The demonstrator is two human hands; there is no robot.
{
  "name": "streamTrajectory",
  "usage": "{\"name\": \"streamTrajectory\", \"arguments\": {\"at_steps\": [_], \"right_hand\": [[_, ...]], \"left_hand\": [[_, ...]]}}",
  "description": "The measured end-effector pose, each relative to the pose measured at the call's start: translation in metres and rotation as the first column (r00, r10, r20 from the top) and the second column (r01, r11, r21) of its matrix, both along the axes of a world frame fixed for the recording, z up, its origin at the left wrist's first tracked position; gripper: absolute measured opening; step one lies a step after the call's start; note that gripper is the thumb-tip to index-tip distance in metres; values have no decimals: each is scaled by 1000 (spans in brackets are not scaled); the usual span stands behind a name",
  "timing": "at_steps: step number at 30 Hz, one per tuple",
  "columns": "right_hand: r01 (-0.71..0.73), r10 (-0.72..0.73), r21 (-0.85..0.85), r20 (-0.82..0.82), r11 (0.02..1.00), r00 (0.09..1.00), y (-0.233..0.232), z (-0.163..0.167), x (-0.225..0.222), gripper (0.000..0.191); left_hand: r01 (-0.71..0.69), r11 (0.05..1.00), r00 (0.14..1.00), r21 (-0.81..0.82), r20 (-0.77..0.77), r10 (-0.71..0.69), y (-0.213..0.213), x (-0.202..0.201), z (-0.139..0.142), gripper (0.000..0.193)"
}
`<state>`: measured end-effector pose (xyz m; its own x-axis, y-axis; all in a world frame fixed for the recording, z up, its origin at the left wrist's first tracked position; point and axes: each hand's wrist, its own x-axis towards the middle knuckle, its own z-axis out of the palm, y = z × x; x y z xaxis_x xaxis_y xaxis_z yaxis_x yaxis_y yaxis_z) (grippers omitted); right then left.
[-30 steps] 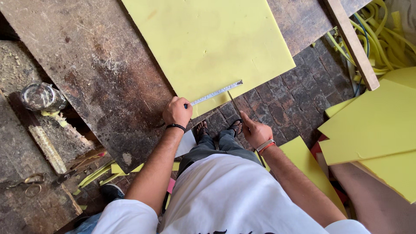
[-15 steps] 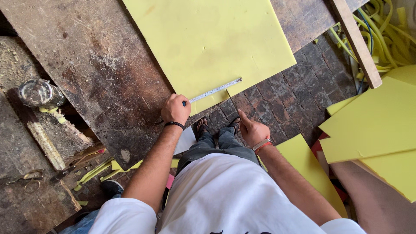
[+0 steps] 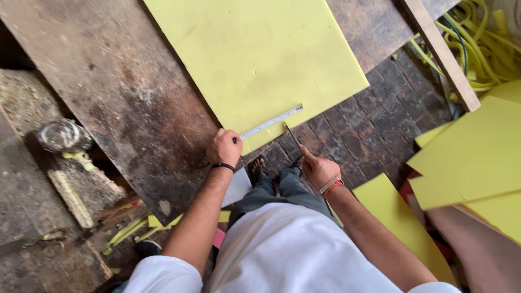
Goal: The person measures and cuts a large yellow foam sheet into smaller rectangular pieces using a tape measure, a wooden straightedge, and a long metal blade. They repeatedly measure, align the straightedge, and slice through the foam, discarding the cut strips to the floor.
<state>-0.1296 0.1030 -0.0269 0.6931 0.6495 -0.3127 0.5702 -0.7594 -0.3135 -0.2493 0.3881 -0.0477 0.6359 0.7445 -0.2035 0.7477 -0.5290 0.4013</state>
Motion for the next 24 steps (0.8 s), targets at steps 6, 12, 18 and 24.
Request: {"name": "streamTrajectory", "arguments": {"at_steps": [6, 12, 18, 24], "right_hand": [[-10, 9, 80, 16, 997, 1000, -27, 7, -3, 52], [200, -215, 242, 36, 949, 976, -49, 4, 25, 60], [637, -461, 380, -459, 670, 759, -14, 24, 87, 28], [579, -537, 315, -215, 752, 815, 4, 46, 172, 48]], "left_hand": [[-42, 998, 991, -40, 127, 47, 7, -1, 2, 11], [-115, 993, 977, -8, 180, 114, 32, -21, 1, 15], [-216, 973, 976, 85, 52, 212, 70, -9, 21, 32], [61, 987, 995, 149, 68, -72, 56, 55, 44, 74]]}}
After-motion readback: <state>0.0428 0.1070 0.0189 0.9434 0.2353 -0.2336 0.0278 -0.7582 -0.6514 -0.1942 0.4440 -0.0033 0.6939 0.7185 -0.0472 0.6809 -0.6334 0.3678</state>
